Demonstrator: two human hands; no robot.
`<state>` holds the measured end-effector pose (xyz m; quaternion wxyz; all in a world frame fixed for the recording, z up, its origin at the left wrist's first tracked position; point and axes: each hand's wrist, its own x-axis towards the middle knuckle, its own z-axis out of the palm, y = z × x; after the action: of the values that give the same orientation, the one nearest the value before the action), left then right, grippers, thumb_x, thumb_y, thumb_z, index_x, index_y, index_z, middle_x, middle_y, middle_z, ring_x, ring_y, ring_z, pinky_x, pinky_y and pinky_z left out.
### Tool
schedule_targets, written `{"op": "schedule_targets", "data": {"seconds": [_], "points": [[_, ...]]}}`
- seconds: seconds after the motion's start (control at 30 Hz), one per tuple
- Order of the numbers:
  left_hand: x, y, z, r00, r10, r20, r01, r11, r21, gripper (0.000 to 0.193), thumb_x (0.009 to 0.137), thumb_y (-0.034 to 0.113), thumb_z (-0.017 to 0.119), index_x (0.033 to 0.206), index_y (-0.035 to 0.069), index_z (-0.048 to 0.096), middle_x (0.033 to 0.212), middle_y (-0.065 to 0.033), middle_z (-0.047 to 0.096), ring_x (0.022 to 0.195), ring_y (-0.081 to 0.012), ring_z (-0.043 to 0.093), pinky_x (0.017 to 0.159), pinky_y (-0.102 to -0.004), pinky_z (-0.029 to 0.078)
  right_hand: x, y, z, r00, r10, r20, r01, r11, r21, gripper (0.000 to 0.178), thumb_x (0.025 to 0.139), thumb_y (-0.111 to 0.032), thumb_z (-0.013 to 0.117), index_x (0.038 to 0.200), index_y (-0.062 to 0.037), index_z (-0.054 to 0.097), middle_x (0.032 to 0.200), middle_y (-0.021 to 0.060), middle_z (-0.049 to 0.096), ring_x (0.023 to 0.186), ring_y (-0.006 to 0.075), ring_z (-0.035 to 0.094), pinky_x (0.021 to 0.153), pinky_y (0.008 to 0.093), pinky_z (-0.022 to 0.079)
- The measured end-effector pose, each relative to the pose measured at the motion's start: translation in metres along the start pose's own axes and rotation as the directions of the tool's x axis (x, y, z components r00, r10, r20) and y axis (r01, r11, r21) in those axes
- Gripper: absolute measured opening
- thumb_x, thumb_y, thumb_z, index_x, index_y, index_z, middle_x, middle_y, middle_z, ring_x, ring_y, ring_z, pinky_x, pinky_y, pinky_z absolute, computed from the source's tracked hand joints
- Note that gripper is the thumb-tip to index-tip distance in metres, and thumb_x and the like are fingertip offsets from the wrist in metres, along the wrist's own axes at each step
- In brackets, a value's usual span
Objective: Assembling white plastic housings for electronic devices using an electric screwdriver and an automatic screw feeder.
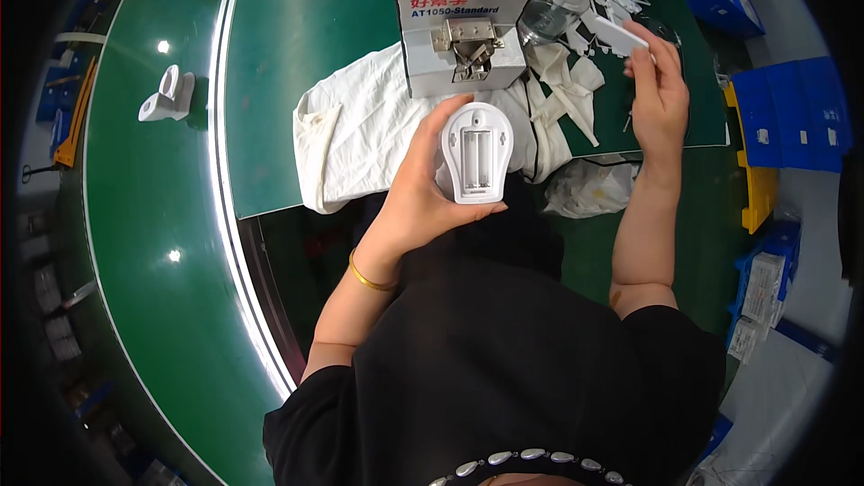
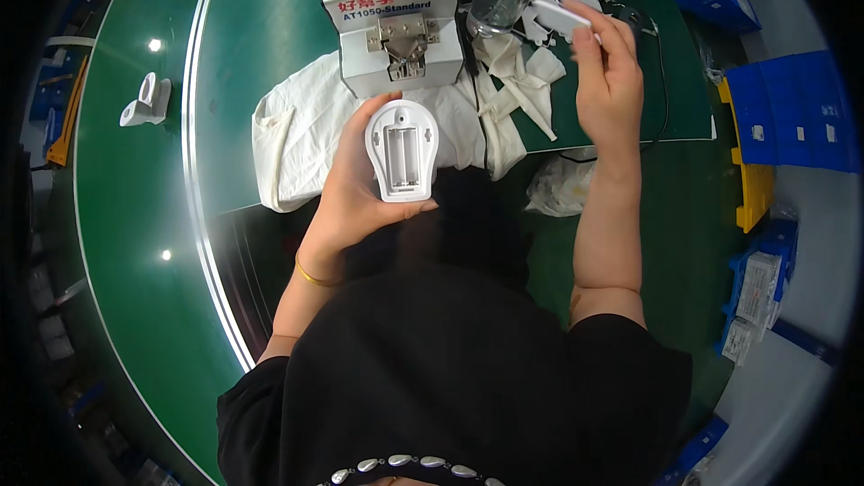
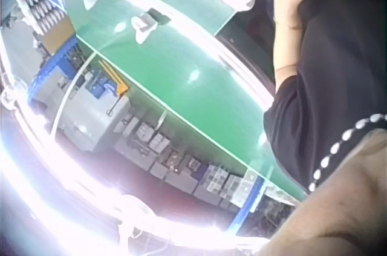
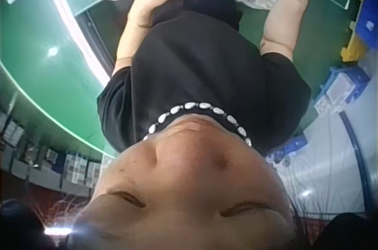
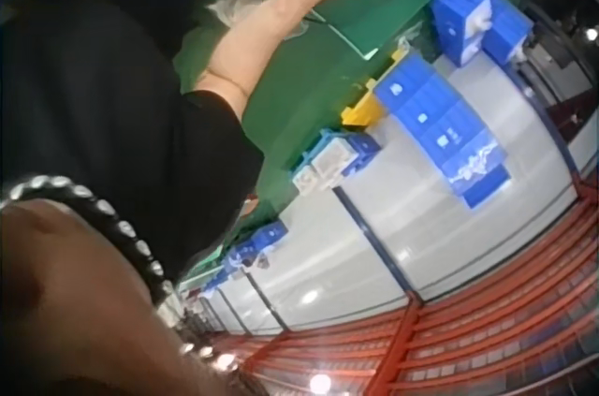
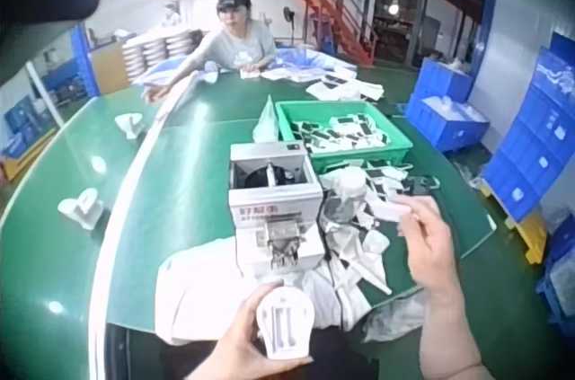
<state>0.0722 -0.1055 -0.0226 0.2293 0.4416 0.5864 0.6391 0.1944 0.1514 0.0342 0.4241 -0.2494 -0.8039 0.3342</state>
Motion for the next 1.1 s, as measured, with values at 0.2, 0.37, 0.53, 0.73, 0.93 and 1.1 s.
{"op": "schedule_targets", "data": {"seconds": [0.2,0.37,0.53,0.73,0.93,1.1], "points": [[0.001,-0.001,0.001,0.998,-0.015,0.057,0.013,0.999,0.043,0.112,0.058,0.014,0.095,0.148,0.000,0.029,0.145,-0.0132,0.040,0.132,-0.0243,0.043,0.111,-0.0362,0.034,-0.046,-0.064,0.016,0.817,-0.005,0.577,-0.338,0.806,0.486,0.036,0.082,0.008,0.071,0.116,0.0012,0.061,0.092,0.0022,0.065,0.082,0.0064,0.059,0.072,0.0186,0.046],[-0.002,0.003,0.003,0.997,-0.041,0.058,0.041,0.999,0.010,0.111,0.059,0.010,0.094,0.148,0.003,0.029,0.145,-0.0127,0.040,0.132,-0.0241,0.044,0.110,-0.0370,0.037,-0.057,-0.067,0.033,0.763,-0.012,0.647,-0.279,0.896,0.346,0.022,0.081,0.003,0.076,0.102,0.0020,0.068,0.090,0.0026,0.068,0.076,0.0056,0.061,0.066,0.0199,0.048],[-0.005,0.000,0.001,0.993,-0.080,0.089,0.078,0.997,0.026,0.110,0.059,0.008,0.093,0.149,0.006,0.029,0.147,-0.0106,0.039,0.133,-0.0237,0.044,0.109,-0.0377,0.039,-0.056,-0.066,0.035,0.710,0.012,0.704,-0.278,0.923,0.265,0.024,0.082,0.000,0.076,0.106,-0.0003,0.071,0.089,0.0024,0.069,0.077,0.0057,0.062,0.066,0.0207,0.048],[-0.005,-0.003,0.002,1.000,-0.015,-0.021,0.015,1.000,-0.025,0.107,0.057,0.012,0.093,0.146,0.004,0.035,0.149,-0.0170,0.039,0.137,-0.0320,0.041,0.112,-0.0401,0.036,-0.055,-0.055,0.044,0.718,-0.295,0.630,0.287,0.950,0.118,0.033,0.090,-0.006,0.069,0.123,-0.0033,0.066,0.116,0.0077,0.064,0.105,0.0122,0.058,0.088,0.0270,0.047],[-0.010,-0.003,-0.012,0.999,0.023,0.046,-0.022,0.999,-0.034,0.073,0.085,0.014,0.075,0.146,0.004,0.036,0.153,-0.0211,0.032,0.143,-0.0306,0.031,0.114,-0.0410,0.030,-0.068,-0.043,0.053,0.560,0.127,0.819,-0.670,0.651,0.357,0.074,0.093,-0.006,0.064,0.153,-0.0003,0.022,0.133,0.0180,0.053,0.122,0.0211,0.054,0.104,0.0347,0.043],[-0.012,0.019,-0.004,0.988,-0.147,-0.040,0.133,0.959,-0.250,0.056,0.095,0.010,0.062,0.145,0.001,0.037,0.143,-0.0148,0.044,0.131,-0.0222,0.045,0.108,-0.0355,0.036,-0.084,-0.056,0.058,0.681,0.030,0.732,-0.558,0.668,0.492,0.072,0.091,-0.006,0.065,0.151,0.0008,0.026,0.129,0.0158,0.053,0.116,0.0199,0.055,0.102,0.0334,0.042]]}}
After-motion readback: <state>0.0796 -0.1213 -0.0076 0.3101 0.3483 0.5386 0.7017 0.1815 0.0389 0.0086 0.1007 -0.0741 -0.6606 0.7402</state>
